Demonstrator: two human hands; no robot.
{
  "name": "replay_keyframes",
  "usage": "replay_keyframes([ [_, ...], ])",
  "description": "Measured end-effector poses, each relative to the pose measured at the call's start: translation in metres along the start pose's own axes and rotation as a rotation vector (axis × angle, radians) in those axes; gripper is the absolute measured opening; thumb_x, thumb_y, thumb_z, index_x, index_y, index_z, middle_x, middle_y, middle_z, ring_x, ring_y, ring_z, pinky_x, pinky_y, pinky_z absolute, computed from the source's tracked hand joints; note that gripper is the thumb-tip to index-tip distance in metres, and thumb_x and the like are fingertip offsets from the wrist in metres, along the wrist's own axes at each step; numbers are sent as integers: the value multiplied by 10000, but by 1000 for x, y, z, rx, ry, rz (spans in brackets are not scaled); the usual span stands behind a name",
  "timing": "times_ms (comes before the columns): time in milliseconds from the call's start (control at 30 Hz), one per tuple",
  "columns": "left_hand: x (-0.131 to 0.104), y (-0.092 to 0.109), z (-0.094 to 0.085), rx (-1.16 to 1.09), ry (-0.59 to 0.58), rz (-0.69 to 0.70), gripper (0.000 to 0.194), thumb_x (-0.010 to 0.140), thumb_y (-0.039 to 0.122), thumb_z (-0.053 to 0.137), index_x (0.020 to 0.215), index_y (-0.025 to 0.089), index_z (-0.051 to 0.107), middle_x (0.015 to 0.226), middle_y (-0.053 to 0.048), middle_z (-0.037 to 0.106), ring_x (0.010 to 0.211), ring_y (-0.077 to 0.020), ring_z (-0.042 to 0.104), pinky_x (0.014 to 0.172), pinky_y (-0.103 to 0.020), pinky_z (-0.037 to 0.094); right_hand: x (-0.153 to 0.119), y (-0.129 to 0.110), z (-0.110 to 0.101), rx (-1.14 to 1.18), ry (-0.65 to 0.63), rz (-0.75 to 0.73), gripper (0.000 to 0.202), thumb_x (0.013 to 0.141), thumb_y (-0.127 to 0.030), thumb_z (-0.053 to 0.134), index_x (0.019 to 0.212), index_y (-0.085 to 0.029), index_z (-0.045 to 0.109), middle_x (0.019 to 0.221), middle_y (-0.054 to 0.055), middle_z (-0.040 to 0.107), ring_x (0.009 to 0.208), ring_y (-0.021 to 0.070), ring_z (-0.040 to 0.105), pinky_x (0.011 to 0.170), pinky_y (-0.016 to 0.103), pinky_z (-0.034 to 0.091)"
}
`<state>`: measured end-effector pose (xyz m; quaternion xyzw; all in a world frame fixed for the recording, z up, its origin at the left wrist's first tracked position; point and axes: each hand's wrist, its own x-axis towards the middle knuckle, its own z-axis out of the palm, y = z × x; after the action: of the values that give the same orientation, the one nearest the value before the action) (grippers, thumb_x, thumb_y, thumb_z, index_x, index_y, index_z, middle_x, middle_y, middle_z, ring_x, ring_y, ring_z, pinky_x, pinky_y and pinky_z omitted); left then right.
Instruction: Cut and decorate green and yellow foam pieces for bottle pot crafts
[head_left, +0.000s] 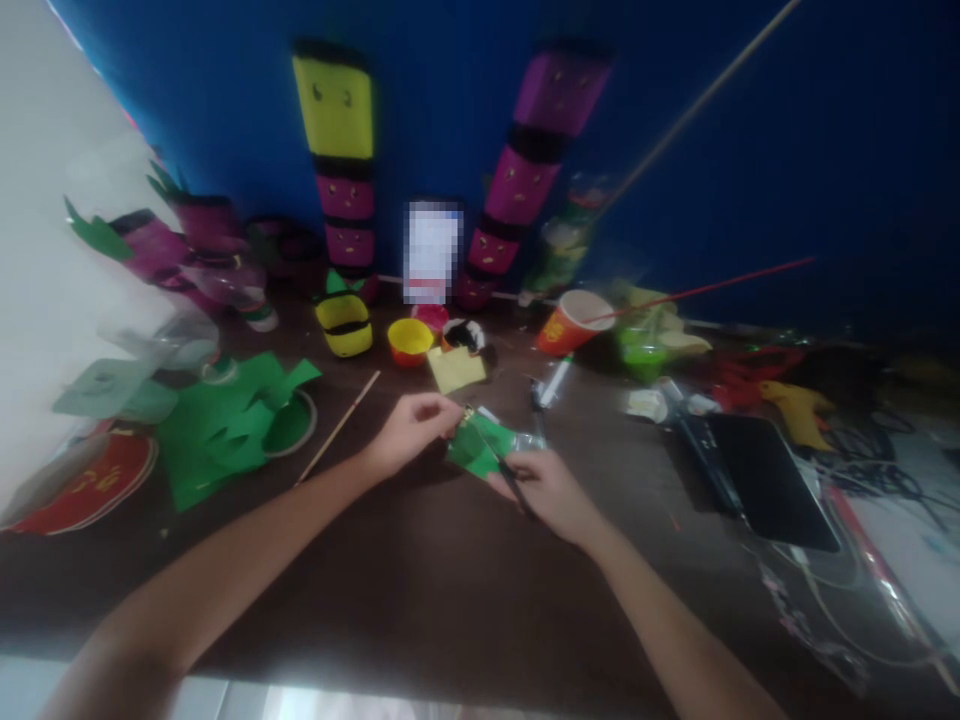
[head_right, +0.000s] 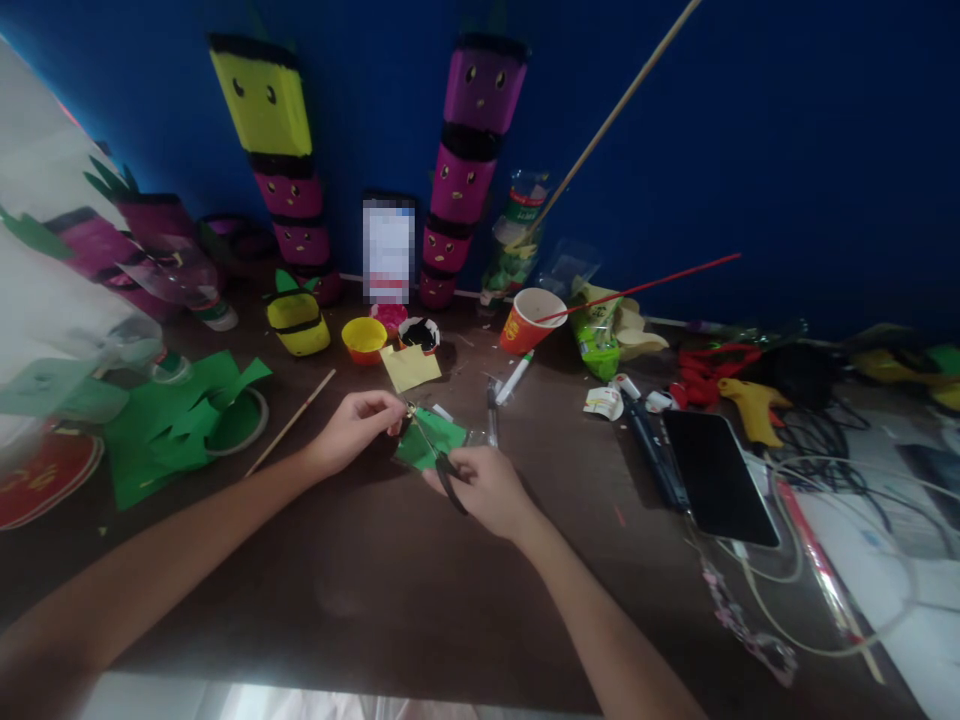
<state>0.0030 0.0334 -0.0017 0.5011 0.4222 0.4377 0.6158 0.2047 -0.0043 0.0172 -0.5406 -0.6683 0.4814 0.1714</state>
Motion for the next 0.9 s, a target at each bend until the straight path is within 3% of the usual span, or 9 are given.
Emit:
replay_keyframes([
  [633,-1,2,1,-8,6,7,213,751,319,612,668,123,594,575,19,546,544,-66,476,563,-192,377,-1,-6,-2,56,-18,16,378,718,-389,572,468,-181,380,428,-58,377,415,66,359,412,199,229],
  [900,0,-2,0,-62,-2,4,198,749,299,626,670,119,608,578,15,550,545,-63,484,571,-193,388,-1,-7,-1,50,11,10,415,699,-450,595,469,-184,374,404,-63,356,396,62,339,395,199,213],
])
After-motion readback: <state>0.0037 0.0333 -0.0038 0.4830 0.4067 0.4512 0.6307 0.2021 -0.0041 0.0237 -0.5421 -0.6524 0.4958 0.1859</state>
